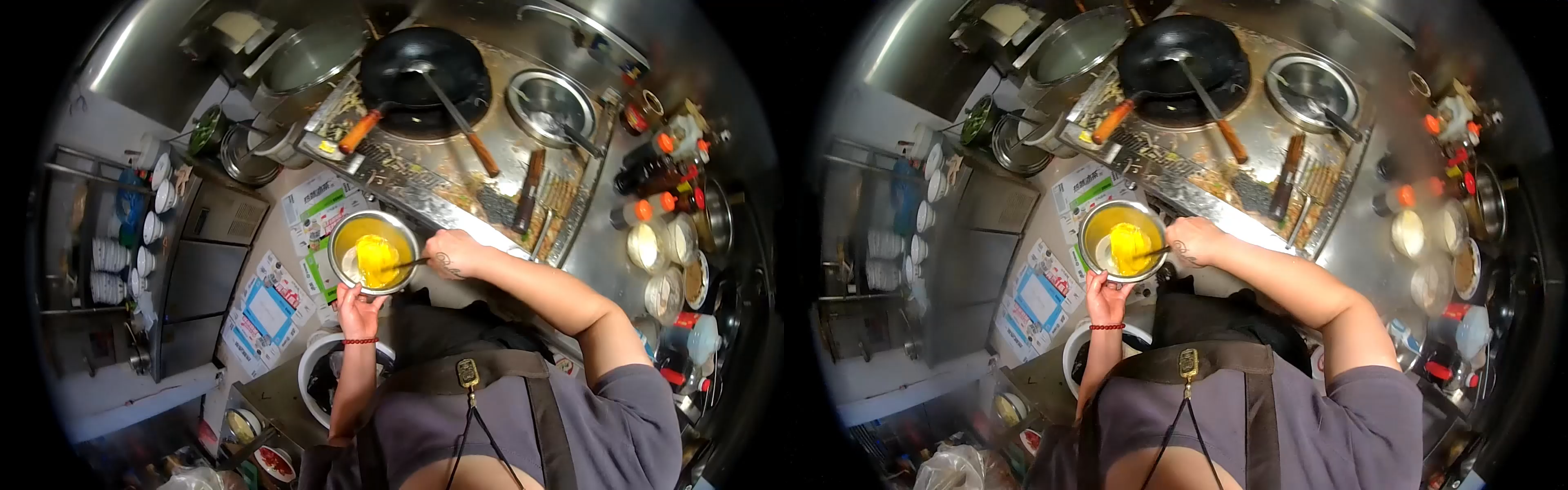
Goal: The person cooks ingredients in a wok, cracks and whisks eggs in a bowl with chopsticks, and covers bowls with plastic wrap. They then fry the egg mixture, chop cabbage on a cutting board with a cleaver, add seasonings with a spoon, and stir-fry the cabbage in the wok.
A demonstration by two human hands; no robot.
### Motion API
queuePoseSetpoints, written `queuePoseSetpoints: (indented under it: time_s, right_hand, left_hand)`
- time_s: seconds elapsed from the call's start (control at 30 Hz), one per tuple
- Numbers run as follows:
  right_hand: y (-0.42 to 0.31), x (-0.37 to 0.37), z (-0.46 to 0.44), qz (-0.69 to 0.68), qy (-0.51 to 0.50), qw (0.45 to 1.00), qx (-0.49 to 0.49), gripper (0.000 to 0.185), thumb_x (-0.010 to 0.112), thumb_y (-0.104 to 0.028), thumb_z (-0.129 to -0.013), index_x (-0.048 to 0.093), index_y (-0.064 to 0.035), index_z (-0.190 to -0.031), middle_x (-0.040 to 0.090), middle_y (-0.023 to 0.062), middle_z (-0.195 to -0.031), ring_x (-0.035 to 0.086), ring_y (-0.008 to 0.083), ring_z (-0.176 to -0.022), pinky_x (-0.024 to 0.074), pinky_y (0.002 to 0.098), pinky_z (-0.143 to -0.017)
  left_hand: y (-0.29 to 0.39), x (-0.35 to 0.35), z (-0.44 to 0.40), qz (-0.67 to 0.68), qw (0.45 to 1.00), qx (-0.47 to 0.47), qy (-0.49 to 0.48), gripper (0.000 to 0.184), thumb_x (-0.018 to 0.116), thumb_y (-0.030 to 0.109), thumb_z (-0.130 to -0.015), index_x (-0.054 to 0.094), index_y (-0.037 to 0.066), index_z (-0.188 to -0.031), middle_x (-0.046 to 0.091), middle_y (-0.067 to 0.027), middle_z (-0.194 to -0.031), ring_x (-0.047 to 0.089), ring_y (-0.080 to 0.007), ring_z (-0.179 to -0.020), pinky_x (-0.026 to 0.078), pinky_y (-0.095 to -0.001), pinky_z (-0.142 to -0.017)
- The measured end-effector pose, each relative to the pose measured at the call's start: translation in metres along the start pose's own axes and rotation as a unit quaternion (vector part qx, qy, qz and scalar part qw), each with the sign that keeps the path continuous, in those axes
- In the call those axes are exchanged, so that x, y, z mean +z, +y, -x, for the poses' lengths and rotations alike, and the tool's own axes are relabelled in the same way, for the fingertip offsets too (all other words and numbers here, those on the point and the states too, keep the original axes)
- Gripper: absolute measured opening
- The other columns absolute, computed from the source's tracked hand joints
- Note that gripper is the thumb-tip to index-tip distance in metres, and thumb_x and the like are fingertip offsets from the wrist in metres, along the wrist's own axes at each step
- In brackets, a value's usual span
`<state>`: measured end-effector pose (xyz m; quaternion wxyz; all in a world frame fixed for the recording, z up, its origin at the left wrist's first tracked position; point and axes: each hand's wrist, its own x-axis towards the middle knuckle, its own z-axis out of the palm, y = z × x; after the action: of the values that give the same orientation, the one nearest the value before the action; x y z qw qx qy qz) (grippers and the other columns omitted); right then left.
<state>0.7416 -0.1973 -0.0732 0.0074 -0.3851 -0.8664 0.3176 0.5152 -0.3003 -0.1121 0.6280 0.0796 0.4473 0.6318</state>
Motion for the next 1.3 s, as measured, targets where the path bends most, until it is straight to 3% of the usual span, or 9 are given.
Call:
queuePoseSetpoints:
  time_s: [0.37, 0.43, 0.5, 0.7, 0.77, 0.87, 0.97, 1.03, 1.3]
  right_hand:
    - [-0.054, 0.033, -0.233, -0.033, 0.029, 0.999, 0.011, 0.014, 0.052, -0.008, -0.07, 0.065, -0.0046, -0.075, 0.063, 0.02, -0.076, 0.061, 0.0354, -0.078, 0.0497, 0.0403, -0.071]
    - [-0.07, 0.014, -0.273, -0.021, 0.093, 0.988, 0.122, 0.014, 0.051, -0.008, -0.07, 0.064, -0.0035, -0.074, 0.061, 0.0212, -0.075, 0.06, 0.0371, -0.075, 0.0496, 0.0406, -0.069]
    - [-0.053, 0.027, -0.306, -0.03, -0.014, 0.999, -0.022, 0.015, 0.054, -0.012, -0.069, 0.064, -0.0024, -0.074, 0.06, 0.0217, -0.073, 0.059, 0.0382, -0.074, 0.0497, 0.0403, -0.067]
    - [-0.066, 0.025, -0.346, -0.089, 0.004, 0.996, 0.022, 0.017, 0.053, -0.011, -0.072, 0.066, -0.0026, -0.079, 0.061, 0.0216, -0.081, 0.058, 0.0373, -0.08, 0.0478, 0.0406, -0.073]
    - [-0.076, 0.017, -0.358, -0.067, 0.116, 0.975, 0.177, 0.016, 0.054, -0.011, -0.072, 0.066, -0.0027, -0.08, 0.061, 0.0217, -0.083, 0.058, 0.0377, -0.081, 0.0475, 0.0414, -0.073]
    - [-0.07, 0.016, -0.362, -0.031, -0.026, 0.997, 0.072, 0.017, 0.053, -0.011, -0.073, 0.066, -0.0015, -0.08, 0.062, 0.0215, -0.084, 0.059, 0.0372, -0.082, 0.048, 0.0407, -0.073]
    - [-0.066, -0.002, -0.362, -0.019, 0.046, 0.97, 0.237, 0.02, 0.053, -0.011, -0.074, 0.066, -0.001, -0.084, 0.063, 0.0208, -0.086, 0.059, 0.0372, -0.084, 0.0478, 0.0387, -0.077]
    - [-0.046, 0.013, -0.36, -0.073, 0.038, 0.991, 0.101, 0.02, 0.054, -0.012, -0.076, 0.066, -0.0018, -0.088, 0.063, 0.0205, -0.083, 0.06, 0.0378, -0.077, 0.0499, 0.0395, -0.072]
    - [-0.035, 0.017, -0.367, -0.054, 0.184, 0.96, 0.203, 0.017, 0.053, -0.01, -0.068, 0.066, -0.0032, -0.075, 0.062, 0.0242, -0.078, 0.062, 0.0382, -0.077, 0.0506, 0.0399, -0.071]
  left_hand:
    - [0.12, -0.099, -0.156, -0.002, 0.994, 0.05, 0.101, 0.014, 0.058, 0.008, -0.078, 0.051, 0.015, -0.088, 0.052, 0.0015, -0.084, 0.052, -0.0133, -0.08, 0.049, -0.0378, -0.062]
    - [0.134, -0.115, -0.186, 0.02, 0.995, 0.052, 0.085, 0.014, 0.058, 0.008, -0.078, 0.051, 0.016, -0.088, 0.051, 0.0027, -0.083, 0.052, -0.0123, -0.081, 0.049, -0.0373, -0.062]
    - [0.161, -0.101, -0.198, 0.067, 0.987, 0.039, 0.139, 0.015, 0.057, 0.007, -0.078, 0.051, 0.016, -0.088, 0.052, 0.0027, -0.082, 0.052, -0.0106, -0.08, 0.049, -0.0345, -0.06]
    - [0.181, -0.127, -0.256, -0.015, 0.985, -0.002, 0.173, 0.034, 0.059, 0.013, -0.076, 0.048, 0.015, -0.108, 0.053, -0.0053, -0.105, 0.051, -0.0216, -0.098, 0.046, -0.0526, -0.078]
    - [0.186, -0.129, -0.267, 0.039, 0.995, 0.014, 0.093, 0.033, 0.059, 0.012, -0.076, 0.048, 0.015, -0.107, 0.052, -0.0052, -0.108, 0.05, -0.0218, -0.103, 0.045, -0.055, -0.081]
    - [0.194, -0.119, -0.277, -0.009, 0.993, 0.011, 0.121, 0.031, 0.057, 0.01, -0.077, 0.048, 0.012, -0.106, 0.051, -0.0075, -0.115, 0.047, -0.026, -0.112, 0.044, -0.0578, -0.085]
    - [0.201, -0.109, -0.286, 0.038, 0.997, -0.002, 0.074, 0.045, 0.06, 0.012, -0.075, 0.046, 0.014, -0.117, 0.049, -0.0073, -0.114, 0.048, -0.0237, -0.105, 0.045, -0.0526, -0.081]
    - [0.204, -0.102, -0.294, -0.012, 0.997, 0.008, 0.073, 0.046, 0.063, 0.013, -0.074, 0.044, 0.012, -0.116, 0.049, -0.0065, -0.107, 0.047, -0.0223, -0.1, 0.043, -0.0509, -0.077]
    - [0.212, -0.083, -0.316, 0.012, 1.0, 0.009, 0.02, 0.033, 0.06, 0.015, -0.076, 0.047, 0.012, -0.107, 0.051, -0.0074, -0.104, 0.051, -0.0242, -0.099, 0.043, -0.0521, -0.078]
